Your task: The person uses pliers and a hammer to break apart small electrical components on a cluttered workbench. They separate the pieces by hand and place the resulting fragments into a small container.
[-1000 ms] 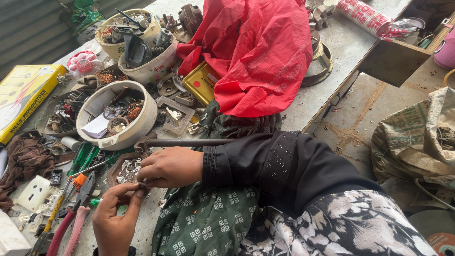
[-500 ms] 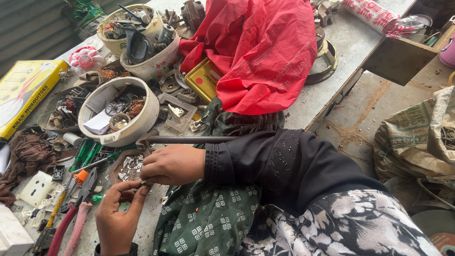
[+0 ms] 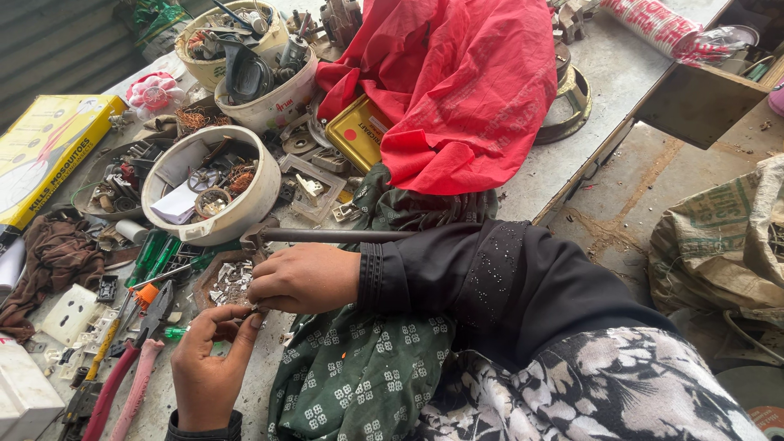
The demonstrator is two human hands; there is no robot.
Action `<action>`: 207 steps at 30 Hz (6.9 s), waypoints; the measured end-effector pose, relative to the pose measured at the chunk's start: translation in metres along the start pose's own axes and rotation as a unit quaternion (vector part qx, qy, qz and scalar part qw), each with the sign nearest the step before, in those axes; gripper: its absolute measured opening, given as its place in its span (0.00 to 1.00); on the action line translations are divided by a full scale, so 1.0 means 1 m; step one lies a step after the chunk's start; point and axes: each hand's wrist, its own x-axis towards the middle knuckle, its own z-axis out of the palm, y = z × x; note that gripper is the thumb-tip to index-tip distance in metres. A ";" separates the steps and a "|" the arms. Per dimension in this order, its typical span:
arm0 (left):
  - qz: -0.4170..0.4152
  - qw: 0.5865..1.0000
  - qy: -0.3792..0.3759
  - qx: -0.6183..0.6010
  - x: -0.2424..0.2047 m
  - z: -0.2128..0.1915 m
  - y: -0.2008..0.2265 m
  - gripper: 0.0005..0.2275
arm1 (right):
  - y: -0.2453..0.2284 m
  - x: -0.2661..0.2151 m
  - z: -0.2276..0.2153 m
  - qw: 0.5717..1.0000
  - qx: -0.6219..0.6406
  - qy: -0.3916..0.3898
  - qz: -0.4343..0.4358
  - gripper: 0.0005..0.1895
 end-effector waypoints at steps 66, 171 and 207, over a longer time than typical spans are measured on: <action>0.041 0.996 -0.005 -0.081 0.003 -0.003 0.006 0.08 | -0.006 0.002 -0.011 1.000 0.011 0.000 -0.012 0.12; 0.071 0.996 0.044 -0.033 0.008 -0.005 0.005 0.16 | 0.113 -0.243 -0.229 0.725 -0.336 0.510 0.317 0.02; 0.113 0.992 0.037 -0.044 0.005 -0.011 0.013 0.15 | 0.081 -0.214 -0.236 0.740 -0.138 0.589 0.294 0.07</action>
